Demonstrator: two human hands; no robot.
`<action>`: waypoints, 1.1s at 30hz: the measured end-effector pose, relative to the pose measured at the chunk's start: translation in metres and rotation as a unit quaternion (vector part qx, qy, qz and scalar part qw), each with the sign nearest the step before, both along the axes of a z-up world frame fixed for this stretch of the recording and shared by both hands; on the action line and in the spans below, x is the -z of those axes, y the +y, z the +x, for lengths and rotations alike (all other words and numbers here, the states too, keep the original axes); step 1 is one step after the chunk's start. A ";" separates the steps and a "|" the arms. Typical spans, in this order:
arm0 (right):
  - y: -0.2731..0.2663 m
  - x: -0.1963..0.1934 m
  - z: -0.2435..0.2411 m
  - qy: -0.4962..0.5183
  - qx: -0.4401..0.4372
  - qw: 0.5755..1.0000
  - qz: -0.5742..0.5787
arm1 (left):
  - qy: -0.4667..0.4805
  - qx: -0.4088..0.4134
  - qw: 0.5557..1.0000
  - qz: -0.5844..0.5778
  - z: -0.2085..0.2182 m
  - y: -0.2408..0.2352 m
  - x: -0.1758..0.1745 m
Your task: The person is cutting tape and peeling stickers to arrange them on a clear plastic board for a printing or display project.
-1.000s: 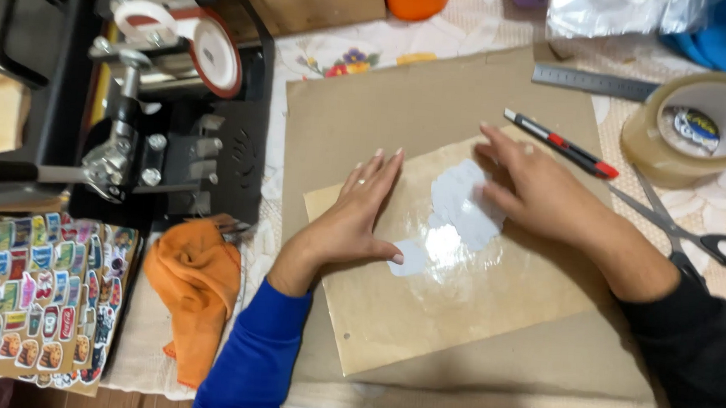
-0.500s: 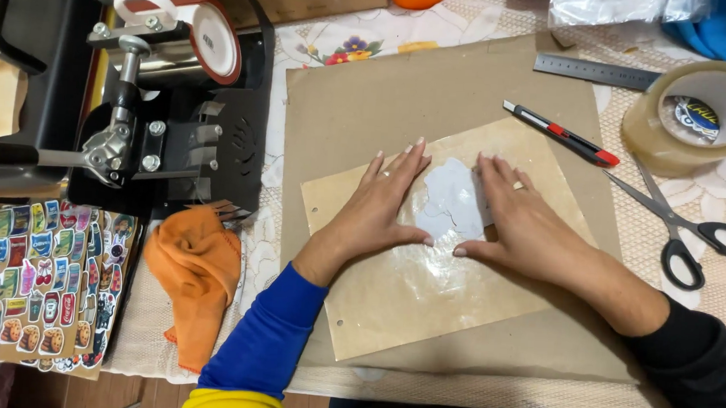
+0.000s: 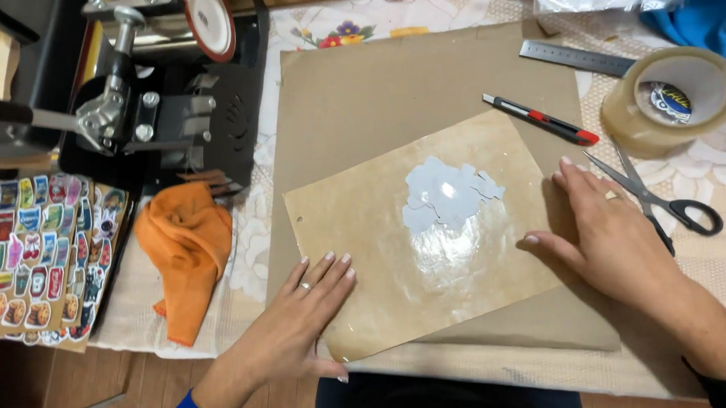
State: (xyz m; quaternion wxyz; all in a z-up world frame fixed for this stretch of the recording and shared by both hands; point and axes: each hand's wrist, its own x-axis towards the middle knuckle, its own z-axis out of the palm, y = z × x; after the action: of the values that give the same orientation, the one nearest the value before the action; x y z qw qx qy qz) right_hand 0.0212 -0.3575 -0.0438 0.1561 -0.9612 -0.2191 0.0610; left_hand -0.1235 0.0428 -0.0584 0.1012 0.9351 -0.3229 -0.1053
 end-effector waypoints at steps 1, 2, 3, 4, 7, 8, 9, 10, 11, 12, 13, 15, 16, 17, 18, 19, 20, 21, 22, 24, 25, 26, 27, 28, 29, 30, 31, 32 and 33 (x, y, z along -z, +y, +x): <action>0.001 -0.003 -0.004 -0.031 0.003 0.999 0.014 | -0.027 0.010 0.999 0.016 -0.007 -0.001 0.001; 0.005 -0.006 -0.004 -0.031 0.001 0.999 0.013 | -0.027 0.008 0.999 0.015 -0.012 -0.001 0.002; 0.009 -0.009 -0.005 0.003 -0.028 0.998 0.050 | -0.056 0.035 0.997 0.037 -0.016 -0.001 0.003; 0.012 -0.012 -0.005 0.037 -0.055 0.994 0.088 | -0.086 0.064 0.992 0.059 -0.020 -0.001 0.003; 0.022 -0.004 0.011 0.018 -0.167 0.979 0.116 | -0.112 0.078 0.988 0.067 -0.033 -0.005 0.003; 0.030 -0.012 0.013 0.016 -0.168 0.979 0.116 | -0.113 0.077 0.988 0.068 -0.036 -0.006 0.004; 0.038 -0.020 0.015 0.078 -0.153 0.976 0.133 | -0.117 0.066 0.990 -0.037 -0.038 -0.007 0.004; 0.047 -0.028 0.018 0.141 -0.138 0.969 0.149 | -0.119 0.054 0.981 -0.140 -0.040 -0.007 0.003; 0.054 -0.030 0.018 0.140 -0.140 0.969 0.150 | -0.120 0.053 0.982 -0.139 -0.039 -0.010 -0.003; 0.061 -0.034 0.019 0.195 -0.132 0.951 0.202 | -0.146 0.033 0.966 -0.213 -0.034 -0.013 -0.010; 0.068 -0.038 0.022 0.248 -0.124 0.927 0.253 | -0.170 0.014 0.943 -0.285 -0.028 -0.016 -0.018; 0.077 0.001 0.038 0.292 -0.136 0.879 0.352 | -0.207 0.017 0.932 -0.297 -0.010 -0.009 -0.033; 0.082 0.023 0.046 0.343 -0.146 0.816 0.442 | -0.234 0.013 0.921 -0.311 -0.003 -0.006 -0.039; 0.086 0.030 0.045 0.342 -0.147 0.815 0.443 | -0.235 0.013 0.921 -0.309 0.009 -0.007 -0.052; 0.091 0.037 0.045 0.350 -0.160 0.787 0.482 | -0.254 0.017 0.919 -0.302 0.020 -0.008 -0.065; 0.096 0.044 0.045 0.356 -0.173 0.757 0.520 | -0.272 0.022 0.916 -0.294 0.032 -0.008 -0.077; 0.100 0.050 0.045 0.353 -0.174 0.756 0.523 | -0.273 0.024 0.916 -0.292 0.050 -0.015 -0.092; 0.103 0.055 0.046 0.360 -0.169 0.738 0.545 | -0.293 0.036 0.901 -0.319 0.068 -0.022 -0.106; 0.105 0.061 0.045 0.368 -0.163 0.719 0.567 | -0.311 0.047 0.884 -0.347 0.086 -0.029 -0.120; 0.076 0.141 0.068 0.407 -0.217 0.630 0.625 | -0.267 0.063 0.909 -0.313 0.121 -0.049 -0.155; 0.063 0.180 0.082 0.442 -0.269 0.532 0.670 | -0.222 0.074 0.931 -0.279 0.139 -0.059 -0.173; 0.052 0.180 0.084 0.442 -0.269 0.532 0.671 | -0.222 0.074 0.931 -0.279 0.164 -0.076 -0.181; 0.051 0.181 0.086 0.448 -0.254 0.515 0.685 | -0.281 0.108 0.914 -0.272 0.190 -0.093 -0.188; 0.056 0.182 0.085 0.453 -0.238 0.498 0.700 | -0.336 0.145 0.892 -0.265 0.216 -0.111 -0.194; 0.055 0.178 0.084 0.457 -0.221 0.481 0.715 | -0.335 0.147 0.892 -0.265 0.218 -0.109 -0.198; 0.051 0.173 0.083 0.459 -0.203 0.465 0.730 | -0.328 0.147 0.898 -0.253 0.220 -0.110 -0.202; 0.048 0.169 0.082 0.460 -0.185 0.448 0.744 | -0.321 0.147 0.904 -0.241 0.223 -0.110 -0.205; 0.046 0.162 0.081 0.463 -0.167 0.431 0.756 | -0.320 0.149 0.903 -0.243 0.225 -0.109 -0.208; 0.045 0.155 0.080 0.465 -0.150 0.413 0.768 | -0.311 0.145 0.912 -0.223 0.227 -0.108 -0.212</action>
State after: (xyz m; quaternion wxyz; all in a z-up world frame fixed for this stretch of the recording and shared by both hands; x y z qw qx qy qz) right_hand 0.1014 -0.3126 -0.1990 0.8959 -0.2163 -0.2087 0.3271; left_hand 0.1032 -0.0648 0.1533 0.1851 0.8165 -0.4852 0.2522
